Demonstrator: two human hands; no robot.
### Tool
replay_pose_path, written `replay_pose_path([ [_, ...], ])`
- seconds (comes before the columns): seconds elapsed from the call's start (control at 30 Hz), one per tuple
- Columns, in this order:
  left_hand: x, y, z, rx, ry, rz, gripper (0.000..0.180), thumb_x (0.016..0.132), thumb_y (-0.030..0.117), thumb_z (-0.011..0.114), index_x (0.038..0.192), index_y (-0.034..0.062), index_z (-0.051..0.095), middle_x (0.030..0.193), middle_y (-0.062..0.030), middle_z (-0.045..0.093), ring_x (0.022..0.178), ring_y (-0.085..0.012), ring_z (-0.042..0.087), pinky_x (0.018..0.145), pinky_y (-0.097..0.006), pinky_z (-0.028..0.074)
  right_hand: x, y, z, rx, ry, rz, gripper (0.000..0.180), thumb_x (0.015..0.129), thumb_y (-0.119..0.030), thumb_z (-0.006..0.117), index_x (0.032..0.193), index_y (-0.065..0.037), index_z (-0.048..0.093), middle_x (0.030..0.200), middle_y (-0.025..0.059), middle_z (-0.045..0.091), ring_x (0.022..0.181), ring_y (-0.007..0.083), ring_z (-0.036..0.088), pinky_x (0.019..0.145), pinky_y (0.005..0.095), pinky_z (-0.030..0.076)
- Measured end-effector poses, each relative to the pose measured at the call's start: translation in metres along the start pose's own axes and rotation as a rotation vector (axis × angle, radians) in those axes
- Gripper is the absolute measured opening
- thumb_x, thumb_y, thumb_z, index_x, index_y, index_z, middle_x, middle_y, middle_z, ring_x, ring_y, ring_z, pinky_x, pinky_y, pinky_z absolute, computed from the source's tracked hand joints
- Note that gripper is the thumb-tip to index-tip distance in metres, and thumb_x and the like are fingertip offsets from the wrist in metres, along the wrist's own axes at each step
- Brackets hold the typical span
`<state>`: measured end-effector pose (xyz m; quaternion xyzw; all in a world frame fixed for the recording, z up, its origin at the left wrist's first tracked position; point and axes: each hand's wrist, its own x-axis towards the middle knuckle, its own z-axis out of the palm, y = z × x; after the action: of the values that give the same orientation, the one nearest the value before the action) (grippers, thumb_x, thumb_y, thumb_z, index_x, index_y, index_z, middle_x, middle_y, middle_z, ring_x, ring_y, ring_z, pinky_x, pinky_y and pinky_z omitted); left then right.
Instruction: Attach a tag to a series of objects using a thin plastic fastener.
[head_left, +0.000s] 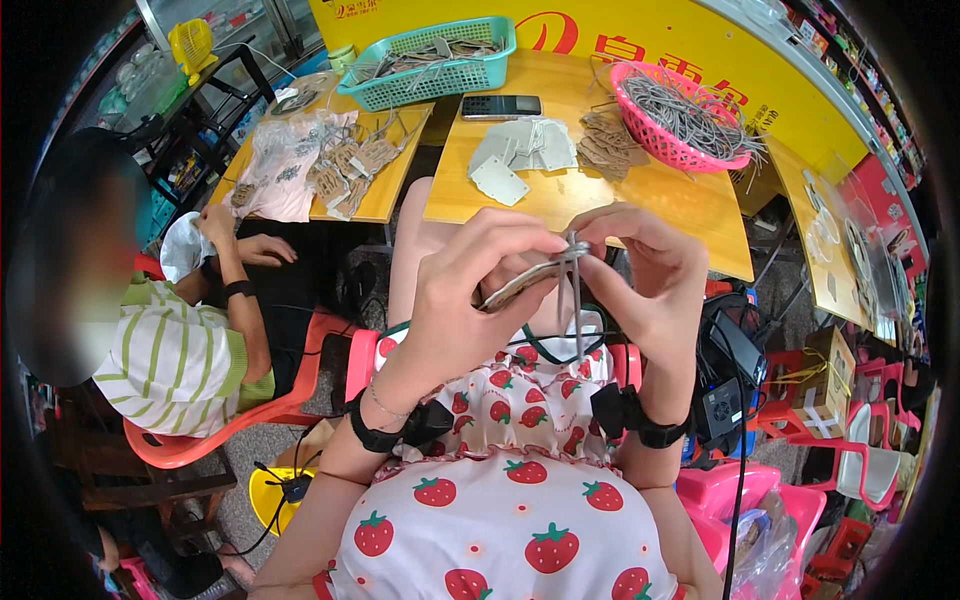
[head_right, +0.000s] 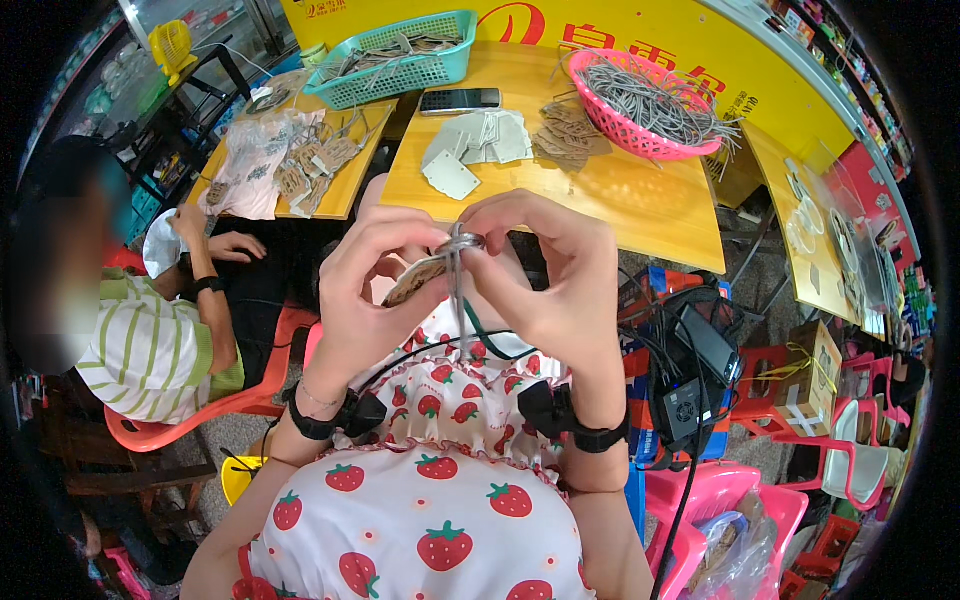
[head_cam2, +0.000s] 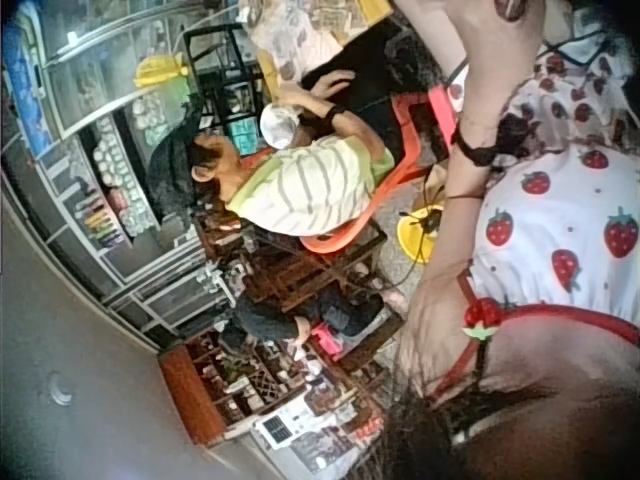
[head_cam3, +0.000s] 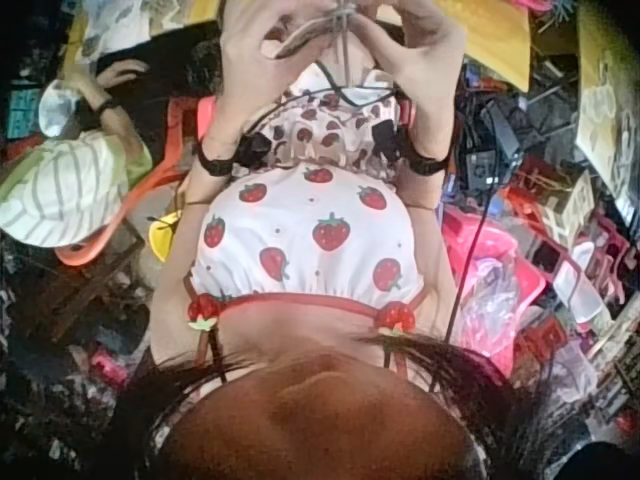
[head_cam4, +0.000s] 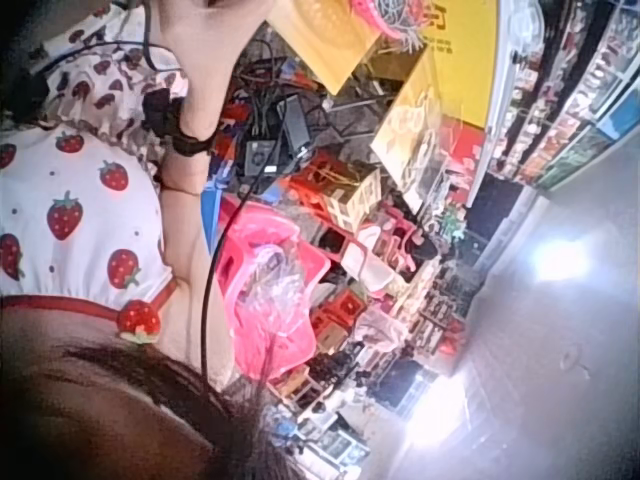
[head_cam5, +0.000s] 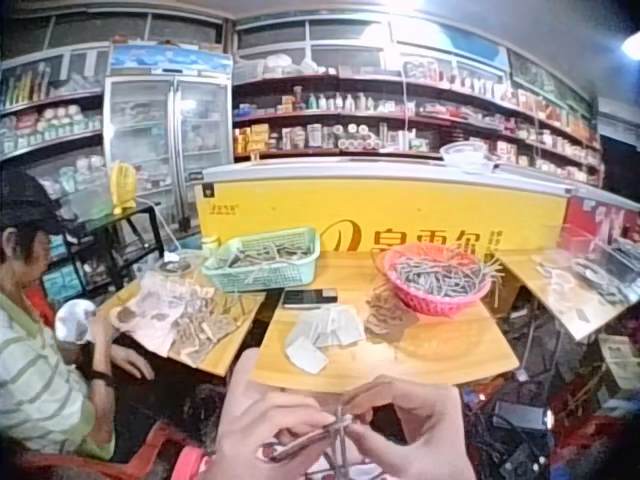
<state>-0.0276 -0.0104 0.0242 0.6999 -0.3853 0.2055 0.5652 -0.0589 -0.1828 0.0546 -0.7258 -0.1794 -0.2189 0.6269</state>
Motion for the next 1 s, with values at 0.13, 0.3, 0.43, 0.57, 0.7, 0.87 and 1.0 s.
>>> replay_pose_path([
  [0.13,0.000,-0.002,-0.003,-0.132,-0.100,-0.109,0.040,0.069,-0.009,0.071,0.105,0.0060,0.062,0.105,-0.0030,0.059,0.061,-0.0017,0.048,0.052,-0.018,0.038,0.001,0.005,-0.012,0.217,-0.068,0.198,0.007,0.082,0.002,0.068,0.086,0.006,0.063,0.088,0.0085,0.066,0.083,0.0122,0.061,0.076,0.0250,0.048],
  [0.3,-0.001,-0.004,-0.007,-0.265,-0.213,-0.297,0.042,0.069,-0.010,0.068,0.108,0.0054,0.061,0.110,-0.0014,0.058,0.070,-0.0015,0.051,0.059,-0.019,0.041,0.005,0.011,-0.019,0.439,-0.177,0.413,0.026,0.082,0.002,0.067,0.102,-0.003,0.051,0.093,0.0075,0.065,0.086,0.0114,0.061,0.078,0.0237,0.048],
  [0.43,-0.001,-0.006,-0.003,-0.439,-0.230,-0.283,0.045,0.070,-0.011,0.065,0.112,0.0029,0.059,0.114,-0.0042,0.056,0.095,-0.0095,0.057,0.082,-0.023,0.046,0.004,0.018,-0.026,0.529,-0.255,0.413,0.030,0.083,0.002,0.066,0.105,-0.007,0.047,0.098,0.0045,0.062,0.090,0.0094,0.058,0.076,0.0215,0.045],
  [0.57,0.000,-0.005,-0.006,-0.473,-0.289,-0.294,0.047,0.071,-0.011,0.064,0.116,0.0006,0.056,0.117,-0.0067,0.055,0.110,-0.0142,0.054,0.095,-0.028,0.042,0.003,0.021,-0.027,0.587,-0.222,0.425,0.022,0.087,0.000,0.062,0.104,-0.006,0.048,0.100,0.0004,0.058,0.087,0.0066,0.053,0.071,0.0201,0.041],
  [0.7,0.000,-0.001,-0.003,-0.542,-0.193,-0.420,0.046,0.073,-0.008,0.068,0.116,-0.0025,0.055,0.116,-0.0085,0.058,0.105,-0.0140,0.058,0.090,-0.027,0.047,0.004,0.020,-0.021,0.454,-0.203,0.339,0.018,0.091,-0.002,0.057,0.107,-0.002,0.049,0.092,-0.0016,0.054,0.080,0.0058,0.049,0.070,0.0202,0.040],
  [0.87,0.000,-0.009,0.003,-0.549,0.003,-0.565,0.039,0.078,-0.003,0.070,0.115,-0.0064,0.056,0.109,-0.0110,0.064,0.095,-0.0125,0.063,0.080,-0.023,0.052,0.005,0.017,-0.024,0.332,-0.147,0.292,0.020,0.093,-0.003,0.054,0.112,0.001,0.049,0.090,0.0003,0.052,0.077,0.0066,0.049,0.071,0.0210,0.042],
  [1.0,0.000,-0.011,0.002,-0.509,0.048,-0.576,0.030,0.084,-0.003,0.065,0.113,-0.0073,0.058,0.104,-0.0123,0.067,0.092,-0.0112,0.064,0.077,-0.022,0.052,0.007,0.014,-0.026,0.217,-0.121,0.288,0.022,0.093,0.000,0.052,0.115,0.002,0.049,0.093,0.0028,0.055,0.079,0.0083,0.054,0.073,0.0228,0.046],
])
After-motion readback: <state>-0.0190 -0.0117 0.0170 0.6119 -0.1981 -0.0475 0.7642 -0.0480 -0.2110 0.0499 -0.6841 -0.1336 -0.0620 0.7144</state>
